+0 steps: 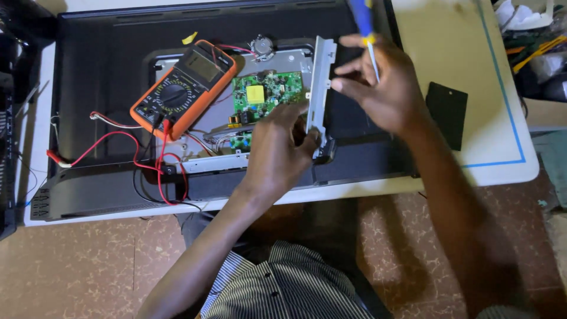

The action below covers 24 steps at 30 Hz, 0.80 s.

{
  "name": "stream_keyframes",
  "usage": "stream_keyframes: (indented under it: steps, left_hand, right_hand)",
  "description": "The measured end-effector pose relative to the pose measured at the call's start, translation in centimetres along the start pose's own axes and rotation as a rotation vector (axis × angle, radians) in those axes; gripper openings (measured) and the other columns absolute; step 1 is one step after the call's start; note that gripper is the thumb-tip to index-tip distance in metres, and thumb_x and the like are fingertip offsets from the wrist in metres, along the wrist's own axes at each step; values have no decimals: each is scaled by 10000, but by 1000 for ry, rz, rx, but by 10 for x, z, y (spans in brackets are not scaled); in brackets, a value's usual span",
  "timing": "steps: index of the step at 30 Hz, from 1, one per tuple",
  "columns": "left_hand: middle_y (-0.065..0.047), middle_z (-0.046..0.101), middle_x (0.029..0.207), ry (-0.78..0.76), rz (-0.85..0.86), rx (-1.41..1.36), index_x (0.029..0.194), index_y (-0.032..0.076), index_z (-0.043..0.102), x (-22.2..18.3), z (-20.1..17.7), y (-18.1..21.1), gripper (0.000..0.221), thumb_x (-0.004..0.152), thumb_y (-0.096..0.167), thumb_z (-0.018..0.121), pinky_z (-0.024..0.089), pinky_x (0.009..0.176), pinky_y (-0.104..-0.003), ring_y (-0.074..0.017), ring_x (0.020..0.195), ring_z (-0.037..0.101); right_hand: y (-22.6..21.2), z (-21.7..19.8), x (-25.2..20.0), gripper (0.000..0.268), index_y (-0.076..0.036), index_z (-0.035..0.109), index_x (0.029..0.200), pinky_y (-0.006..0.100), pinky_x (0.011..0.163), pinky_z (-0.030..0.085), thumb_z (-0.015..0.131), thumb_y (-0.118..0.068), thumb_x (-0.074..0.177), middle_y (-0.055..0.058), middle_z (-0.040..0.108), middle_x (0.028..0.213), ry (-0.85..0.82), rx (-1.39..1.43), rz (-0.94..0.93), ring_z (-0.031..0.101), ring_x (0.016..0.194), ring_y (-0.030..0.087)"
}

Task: Repairing and testing the internal circuit board of a television using a screwdriver and a multimeter.

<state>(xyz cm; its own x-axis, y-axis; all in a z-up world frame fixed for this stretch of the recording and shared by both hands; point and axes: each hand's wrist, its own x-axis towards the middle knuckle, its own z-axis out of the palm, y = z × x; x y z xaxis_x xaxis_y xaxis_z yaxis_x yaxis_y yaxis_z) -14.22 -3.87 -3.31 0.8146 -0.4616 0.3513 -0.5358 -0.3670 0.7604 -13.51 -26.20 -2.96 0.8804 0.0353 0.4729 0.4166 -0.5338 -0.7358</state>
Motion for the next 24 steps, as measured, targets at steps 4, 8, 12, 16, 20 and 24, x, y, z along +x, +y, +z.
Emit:
stream_keyframes:
  steps: [4, 8, 12, 16, 20, 24]
  left_hand:
    - [-56, 610, 644, 1, -17, 104, 1064, 36, 698, 11, 3, 5, 267, 799, 1, 713, 450, 510, -382, -197, 534, 556]
    - [-46, 779, 730, -33, -157, 313, 1185, 134, 731, 18, 10, 9, 446, 746, 99, 798, 542, 479, -426, -250, 555, 704]
    - [-65, 729, 715, 1, -46, 350, 1197, 64, 671, 13, 21, 6, 437, 779, -38, 748, 433, 305, -349, -199, 423, 585]
    - [-65, 626, 677, 88, 79, 472, 1251, 105, 602, -5, 32, -1, 537, 749, -86, 602, 452, 429, -344, -205, 574, 556]
    - [-146, 657, 910, 113, 110, 545, 1078, 34, 584, -26, 29, -7, 330, 950, 320, 687, 403, 770, -444, -320, 877, 549]
    - [-101, 673, 1041, 149, 148, 394, 1137, 64, 623, -37, 20, -10, 366, 929, 323, 776, 415, 787, -387, -251, 974, 567]
  right_hand:
    - [22, 0, 27, 409, 17, 603, 1296, 316, 791, 635, 752, 64, 918, 48, 465, 856, -169, 42, 204, 687, 957, 193]
    - [32, 2, 39, 475, -50, 679, 1270, 278, 758, 587, 697, 137, 833, -71, 244, 720, -243, 95, 315, 424, 709, 76]
    - [34, 6, 35, 571, -100, 675, 1335, 324, 844, 489, 599, 49, 789, -32, 336, 773, -316, 107, 375, 585, 1032, 203]
    - [33, 14, 31, 619, -82, 599, 1396, 335, 848, 464, 817, -151, 820, -17, 367, 858, -416, 4, 264, 426, 807, 144]
    - [43, 23, 34, 479, -135, 679, 1250, 323, 767, 389, 882, -169, 817, -16, 357, 802, -359, -134, 195, 412, 783, 166]
    - [47, 23, 36, 455, -117, 665, 1206, 371, 953, 493, 891, -94, 812, -11, 350, 795, -338, -87, 123, 462, 728, 141]
